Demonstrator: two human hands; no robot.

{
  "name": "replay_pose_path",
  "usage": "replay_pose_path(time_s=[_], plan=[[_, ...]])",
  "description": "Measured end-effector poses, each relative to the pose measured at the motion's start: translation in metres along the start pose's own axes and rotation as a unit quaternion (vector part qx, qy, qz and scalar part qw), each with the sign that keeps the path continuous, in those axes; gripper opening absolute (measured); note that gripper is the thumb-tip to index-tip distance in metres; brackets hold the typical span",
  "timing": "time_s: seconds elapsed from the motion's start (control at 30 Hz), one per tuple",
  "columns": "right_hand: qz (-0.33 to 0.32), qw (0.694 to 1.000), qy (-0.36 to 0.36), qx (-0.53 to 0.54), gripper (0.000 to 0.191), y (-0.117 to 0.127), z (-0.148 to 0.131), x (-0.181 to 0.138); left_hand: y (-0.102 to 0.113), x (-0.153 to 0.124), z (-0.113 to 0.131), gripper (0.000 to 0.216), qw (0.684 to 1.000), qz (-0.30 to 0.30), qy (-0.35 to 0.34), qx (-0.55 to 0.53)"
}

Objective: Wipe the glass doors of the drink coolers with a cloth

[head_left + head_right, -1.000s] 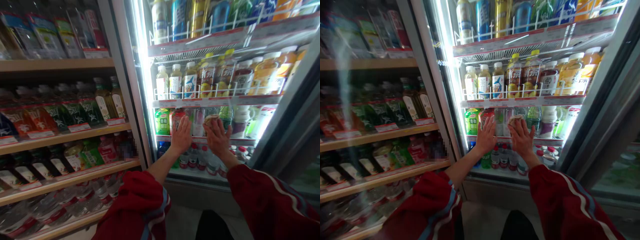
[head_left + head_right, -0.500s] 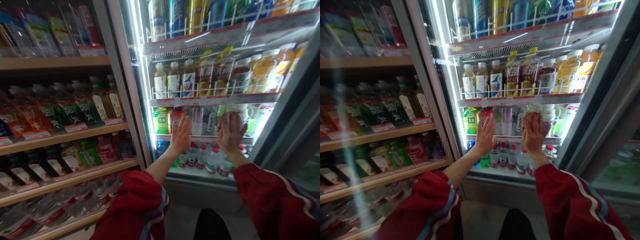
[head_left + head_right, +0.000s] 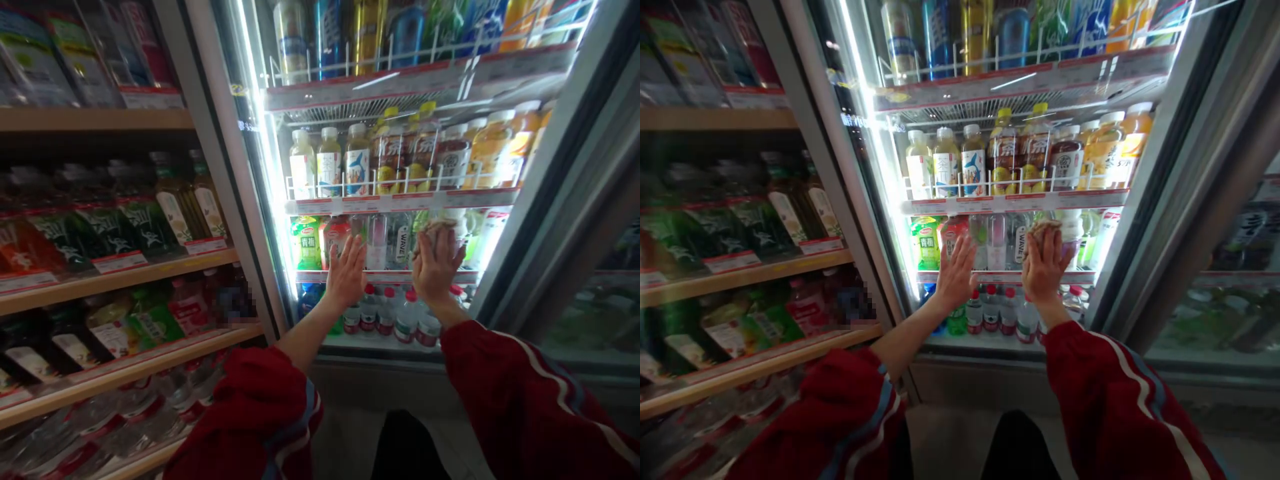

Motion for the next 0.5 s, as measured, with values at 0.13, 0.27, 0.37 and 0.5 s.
replay_pose_path(time_s=[0.13,0.27,0.37,0.5], plan=[[-0.058,0.993,0.100,0.016,0.042,-0.004,-0.037,-0.015,-0.006,-0.011,0.000,0.060,1.000,-0.015,0.003,0.005],[-0.089,0.986,0.133,0.045,0.045,-0.008,-0.054,-0.022,-0.005,-0.018,-0.007,0.059,0.999,-0.022,0.014,0.018],[-0.049,0.995,0.079,0.038,0.048,-0.009,-0.047,-0.010,-0.001,-0.023,-0.016,0.062,0.999,-0.030,0.021,0.025],[-0.039,0.994,0.096,0.034,0.049,-0.012,-0.067,-0.007,0.001,-0.027,-0.023,0.062,0.998,-0.042,0.029,0.032]])
Point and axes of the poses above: each hand's wrist, its own x-axis towards the middle knuckle, its own y-axis out of the back of the hand, z = x × y, the point moved 7 cm from there along x, towards the middle knuckle, and after that the axes turned 2 degrees about -z, right-handed, at the moved point
